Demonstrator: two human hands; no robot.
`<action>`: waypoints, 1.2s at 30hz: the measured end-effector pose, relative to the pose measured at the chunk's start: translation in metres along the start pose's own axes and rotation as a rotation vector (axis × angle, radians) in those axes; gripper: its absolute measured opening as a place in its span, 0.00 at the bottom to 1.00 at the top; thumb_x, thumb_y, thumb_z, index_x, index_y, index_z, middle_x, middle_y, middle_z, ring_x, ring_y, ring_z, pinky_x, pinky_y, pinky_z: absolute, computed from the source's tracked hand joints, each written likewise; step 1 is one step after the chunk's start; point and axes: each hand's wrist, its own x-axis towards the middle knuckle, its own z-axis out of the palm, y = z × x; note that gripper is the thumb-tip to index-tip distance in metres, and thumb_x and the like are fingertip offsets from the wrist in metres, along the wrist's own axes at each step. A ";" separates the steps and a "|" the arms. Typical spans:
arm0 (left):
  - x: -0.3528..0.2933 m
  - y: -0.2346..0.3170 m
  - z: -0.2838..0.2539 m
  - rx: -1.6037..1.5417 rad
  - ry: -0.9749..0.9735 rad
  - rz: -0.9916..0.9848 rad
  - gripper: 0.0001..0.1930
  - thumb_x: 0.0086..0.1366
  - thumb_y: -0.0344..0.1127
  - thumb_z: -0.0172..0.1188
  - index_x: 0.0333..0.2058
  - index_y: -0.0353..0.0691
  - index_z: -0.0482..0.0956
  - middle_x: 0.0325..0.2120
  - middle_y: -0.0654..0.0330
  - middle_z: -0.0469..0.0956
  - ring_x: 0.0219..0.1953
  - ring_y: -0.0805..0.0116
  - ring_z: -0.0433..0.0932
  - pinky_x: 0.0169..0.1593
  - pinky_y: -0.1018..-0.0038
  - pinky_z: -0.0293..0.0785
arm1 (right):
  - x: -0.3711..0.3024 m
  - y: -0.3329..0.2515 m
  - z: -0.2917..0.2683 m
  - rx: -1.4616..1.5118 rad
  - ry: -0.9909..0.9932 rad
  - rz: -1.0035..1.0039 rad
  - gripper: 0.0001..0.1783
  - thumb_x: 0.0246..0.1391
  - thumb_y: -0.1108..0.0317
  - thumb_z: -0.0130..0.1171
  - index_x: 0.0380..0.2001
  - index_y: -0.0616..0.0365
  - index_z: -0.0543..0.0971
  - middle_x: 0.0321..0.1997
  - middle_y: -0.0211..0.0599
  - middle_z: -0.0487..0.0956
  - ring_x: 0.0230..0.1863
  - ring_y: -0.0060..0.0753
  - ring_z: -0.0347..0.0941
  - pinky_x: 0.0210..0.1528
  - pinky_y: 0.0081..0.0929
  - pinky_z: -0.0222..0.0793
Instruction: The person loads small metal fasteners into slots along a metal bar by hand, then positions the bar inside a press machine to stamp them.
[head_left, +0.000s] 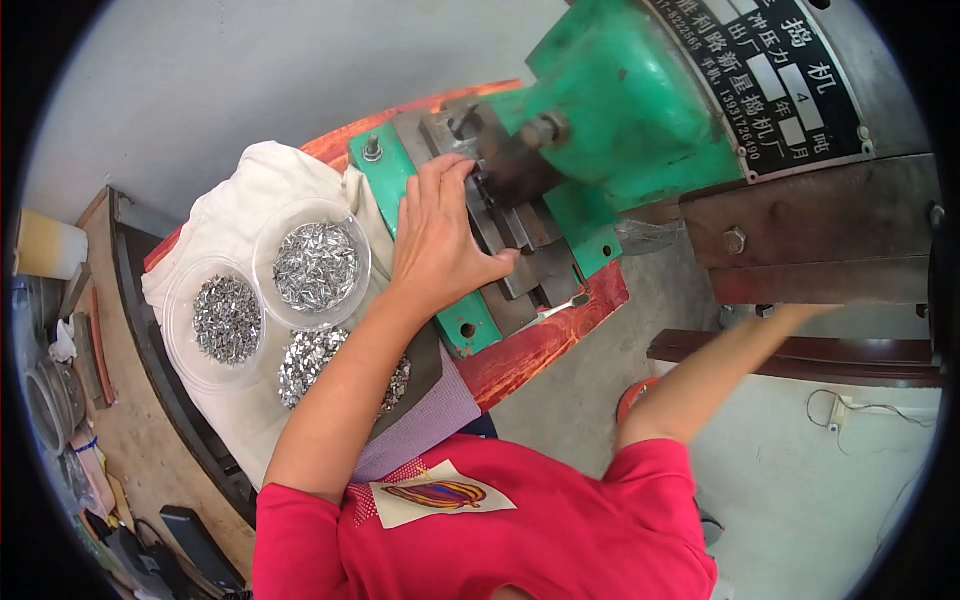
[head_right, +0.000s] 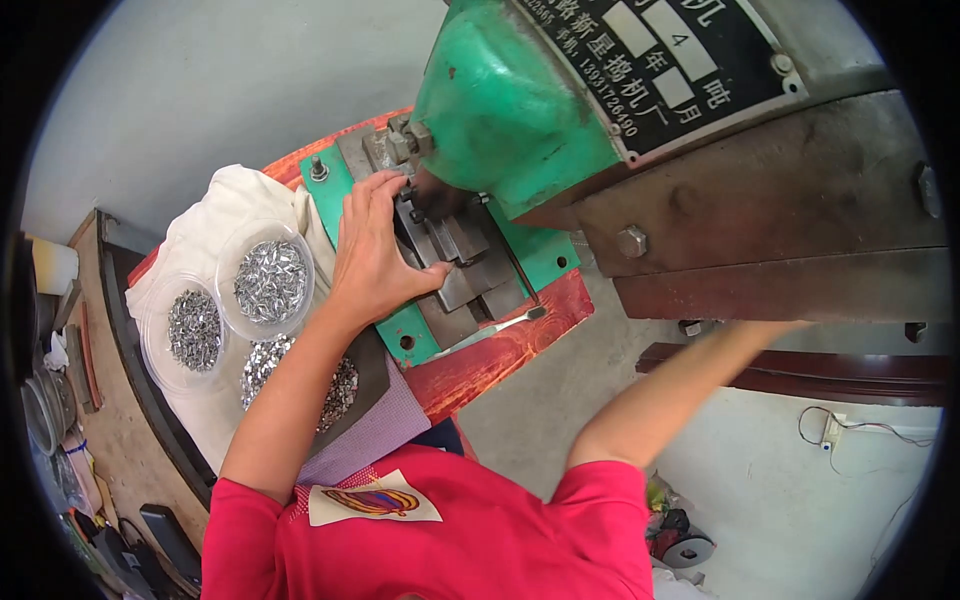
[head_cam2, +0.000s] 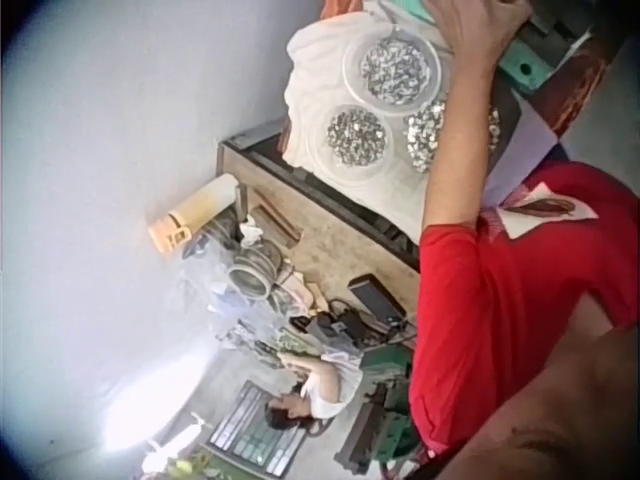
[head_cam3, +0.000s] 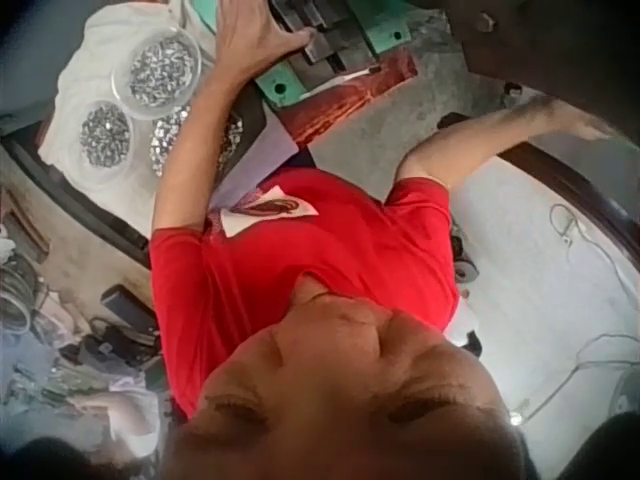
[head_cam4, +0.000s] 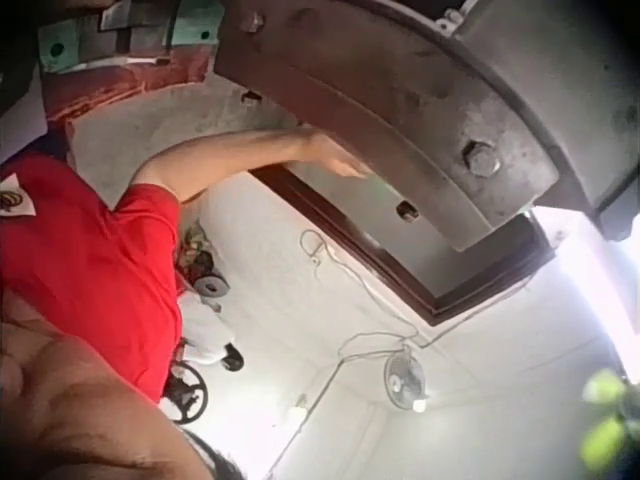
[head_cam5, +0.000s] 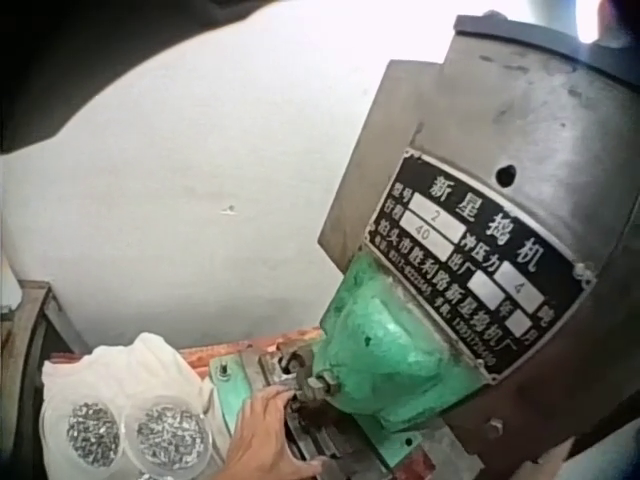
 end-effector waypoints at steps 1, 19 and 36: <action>-0.005 -0.008 -0.004 -0.017 0.012 -0.007 0.47 0.37 0.39 0.77 0.57 0.32 0.64 0.56 0.51 0.63 0.56 0.49 0.65 0.60 0.59 0.64 | -0.007 -0.017 0.018 0.010 0.018 -0.023 0.23 0.62 0.61 0.58 0.53 0.68 0.73 0.51 0.43 0.77 0.43 0.33 0.76 0.42 0.29 0.77; -0.052 0.014 -0.023 -0.064 -0.074 0.012 0.47 0.33 0.37 0.75 0.55 0.29 0.64 0.54 0.47 0.64 0.56 0.47 0.66 0.60 0.58 0.64 | 0.101 0.051 -0.049 0.144 -0.145 0.228 0.14 0.59 0.70 0.57 0.45 0.69 0.78 0.42 0.40 0.79 0.38 0.32 0.77 0.37 0.27 0.76; -0.065 0.011 -0.023 -0.152 -0.143 0.041 0.51 0.35 0.37 0.79 0.59 0.30 0.60 0.57 0.42 0.61 0.60 0.42 0.62 0.64 0.56 0.62 | -0.193 -0.089 0.019 -0.169 -0.299 0.241 0.12 0.66 0.69 0.50 0.46 0.66 0.73 0.53 0.46 0.71 0.59 0.44 0.64 0.65 0.41 0.56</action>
